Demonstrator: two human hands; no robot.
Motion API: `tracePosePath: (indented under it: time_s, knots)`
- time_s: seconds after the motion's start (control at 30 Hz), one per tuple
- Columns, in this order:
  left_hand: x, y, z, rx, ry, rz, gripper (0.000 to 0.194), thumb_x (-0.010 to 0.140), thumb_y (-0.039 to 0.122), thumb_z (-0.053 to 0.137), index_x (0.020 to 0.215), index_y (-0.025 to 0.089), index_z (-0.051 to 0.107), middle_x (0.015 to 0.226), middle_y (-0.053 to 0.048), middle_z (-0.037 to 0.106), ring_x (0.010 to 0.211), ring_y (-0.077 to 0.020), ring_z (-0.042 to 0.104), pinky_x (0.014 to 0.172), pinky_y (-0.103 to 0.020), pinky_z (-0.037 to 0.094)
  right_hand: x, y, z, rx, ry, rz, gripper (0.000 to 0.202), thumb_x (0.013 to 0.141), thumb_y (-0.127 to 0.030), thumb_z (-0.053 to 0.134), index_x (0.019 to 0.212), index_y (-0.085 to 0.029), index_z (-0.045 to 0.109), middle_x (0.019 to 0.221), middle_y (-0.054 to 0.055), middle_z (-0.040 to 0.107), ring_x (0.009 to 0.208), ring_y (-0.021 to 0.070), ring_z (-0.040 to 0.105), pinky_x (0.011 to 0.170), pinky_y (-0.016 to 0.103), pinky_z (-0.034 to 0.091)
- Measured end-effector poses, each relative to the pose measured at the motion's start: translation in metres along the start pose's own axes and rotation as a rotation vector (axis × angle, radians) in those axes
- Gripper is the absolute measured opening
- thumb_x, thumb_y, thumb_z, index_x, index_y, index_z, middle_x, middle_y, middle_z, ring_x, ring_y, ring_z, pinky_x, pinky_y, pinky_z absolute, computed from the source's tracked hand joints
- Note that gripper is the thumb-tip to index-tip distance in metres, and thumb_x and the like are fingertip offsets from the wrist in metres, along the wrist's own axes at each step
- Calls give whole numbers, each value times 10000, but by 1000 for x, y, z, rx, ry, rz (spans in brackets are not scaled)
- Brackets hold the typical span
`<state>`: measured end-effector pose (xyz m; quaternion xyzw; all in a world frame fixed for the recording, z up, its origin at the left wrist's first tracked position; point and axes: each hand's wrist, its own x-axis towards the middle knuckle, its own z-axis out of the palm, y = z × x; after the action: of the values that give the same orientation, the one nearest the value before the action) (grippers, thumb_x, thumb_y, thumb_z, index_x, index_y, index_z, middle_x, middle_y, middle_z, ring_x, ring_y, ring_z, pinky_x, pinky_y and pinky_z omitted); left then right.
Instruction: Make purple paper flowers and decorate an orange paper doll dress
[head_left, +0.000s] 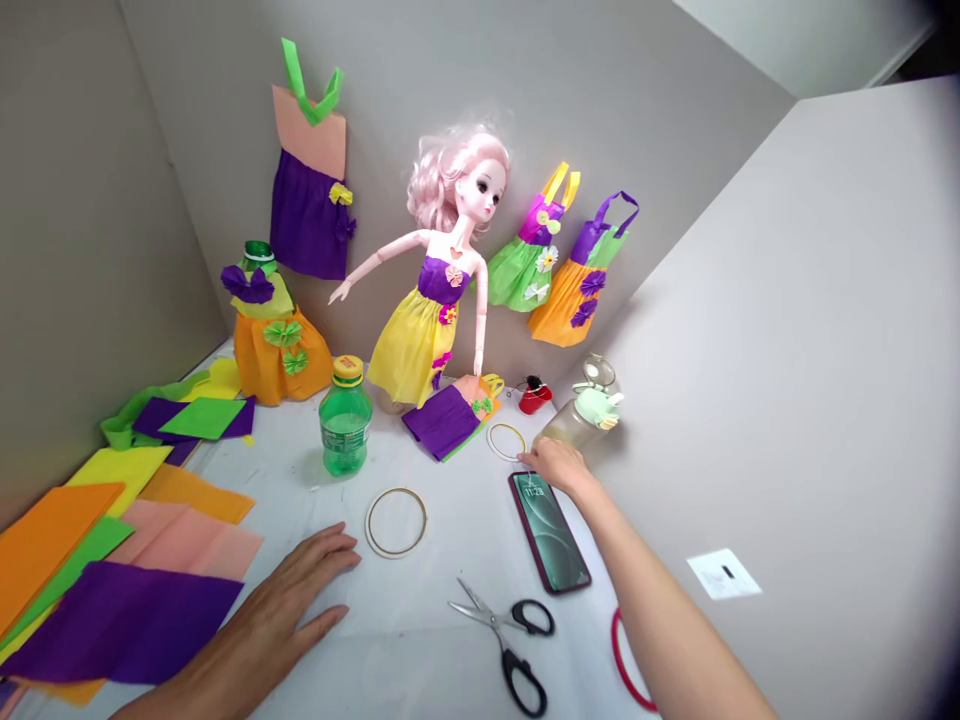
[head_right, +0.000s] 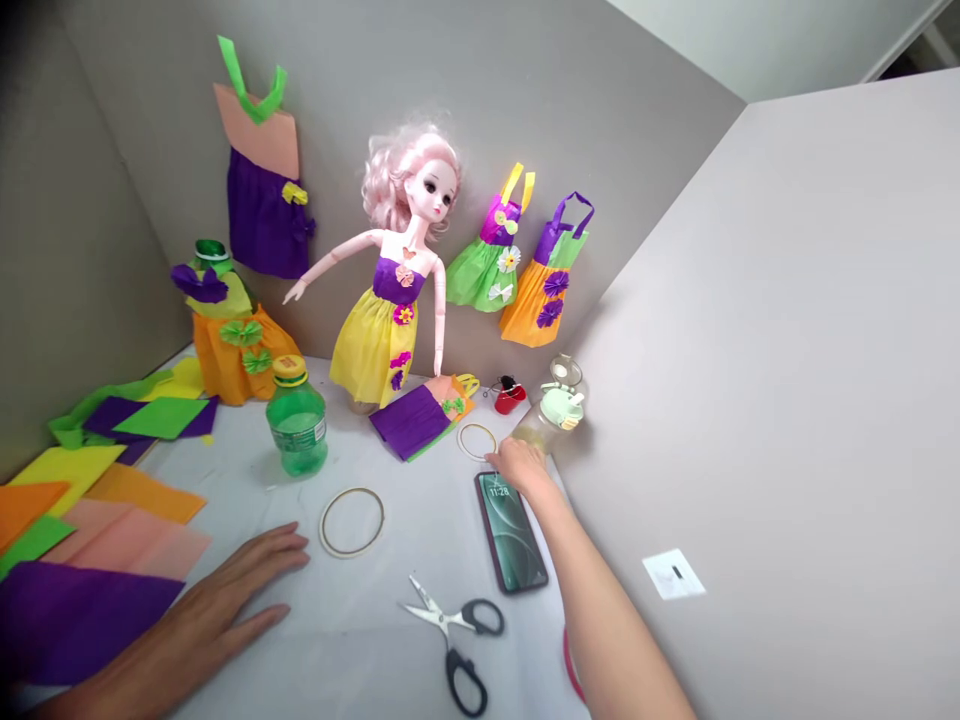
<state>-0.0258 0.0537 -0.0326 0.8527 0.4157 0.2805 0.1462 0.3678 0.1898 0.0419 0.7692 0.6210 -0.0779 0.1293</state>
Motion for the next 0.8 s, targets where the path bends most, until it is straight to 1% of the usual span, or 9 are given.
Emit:
tracePosePath:
  time_s: [0.1, 0.23, 0.4, 0.47, 0.53, 0.6, 0.7, 0.77, 0.8]
  knots:
    - [-1, -3, 2, 13, 28, 15, 332, 881, 288, 606, 1213, 282, 620, 1307, -38, 662, 1194, -218, 635, 994, -296, 524, 6, -8, 3, -31, -38, 24, 326, 950, -333, 593, 1235, -173, 577, 1243, 94, 600, 1039, 228, 628, 870, 435, 545]
    - [-3, -7, 5, 23, 63, 40, 339, 877, 276, 611, 1216, 284, 620, 1293, -33, 671, 1187, -208, 640, 974, -269, 532, 11, -11, 7, -18, -66, 46, 325, 950, -330, 594, 1234, -173, 577, 1243, 94, 600, 1037, 227, 628, 868, 432, 546]
    - [-4, -9, 7, -2, 41, 17, 370, 892, 284, 593, 1261, 314, 595, 1332, -13, 646, 1213, -201, 621, 999, -272, 520, 6, -10, 9, 101, -25, 22, 338, 947, -332, 601, 1243, -172, 569, 1251, 95, 594, 1040, 228, 628, 867, 437, 547]
    - [-5, -11, 9, -3, 28, 12, 378, 883, 288, 610, 1259, 320, 594, 1336, -12, 643, 1219, -207, 617, 998, -282, 522, -5, -7, 6, 185, 12, -14, 278, 955, -334, 584, 1171, -161, 610, 1167, 82, 636, 990, 212, 641, 848, 411, 547]
    - [-5, -13, 10, -1, 16, 11, 377, 876, 286, 626, 1251, 312, 597, 1338, -21, 640, 1226, -212, 611, 999, -287, 522, -22, -2, 0, 285, 40, -62, 233, 963, -332, 535, 986, -147, 676, 938, 51, 694, 856, 185, 659, 785, 338, 537]
    - [-6, -15, 11, -7, 2, 6, 376, 877, 283, 627, 1251, 306, 595, 1345, -25, 634, 1238, -213, 602, 1008, -291, 517, -48, 8, -6, 389, 50, -104, 300, 939, -341, 495, 816, -150, 690, 708, 21, 672, 694, 165, 641, 674, 269, 506]
    - [-8, -17, 12, -18, -10, -5, 370, 881, 276, 614, 1250, 307, 597, 1354, -18, 626, 1250, -211, 591, 1016, -292, 512, -102, 37, -7, 548, 54, -133, 319, 878, -425, 504, 771, -178, 675, 666, 19, 649, 619, 166, 605, 577, 251, 473]
    - [-8, -17, 12, -14, -21, -14, 368, 885, 277, 606, 1252, 305, 596, 1365, -18, 617, 1257, -211, 586, 1021, -300, 509, -147, 64, 7, 759, -3, -106, 320, 812, -506, 586, 704, -216, 666, 605, 14, 616, 554, 171, 563, 514, 257, 440]
    - [-8, -16, 12, -11, -25, -15, 368, 885, 280, 605, 1252, 304, 594, 1368, -19, 614, 1256, -213, 586, 1018, -304, 512, -171, 79, 19, 775, -70, -92, 317, 777, -519, 630, 652, -229, 658, 604, 20, 616, 547, 172, 556, 498, 256, 431]
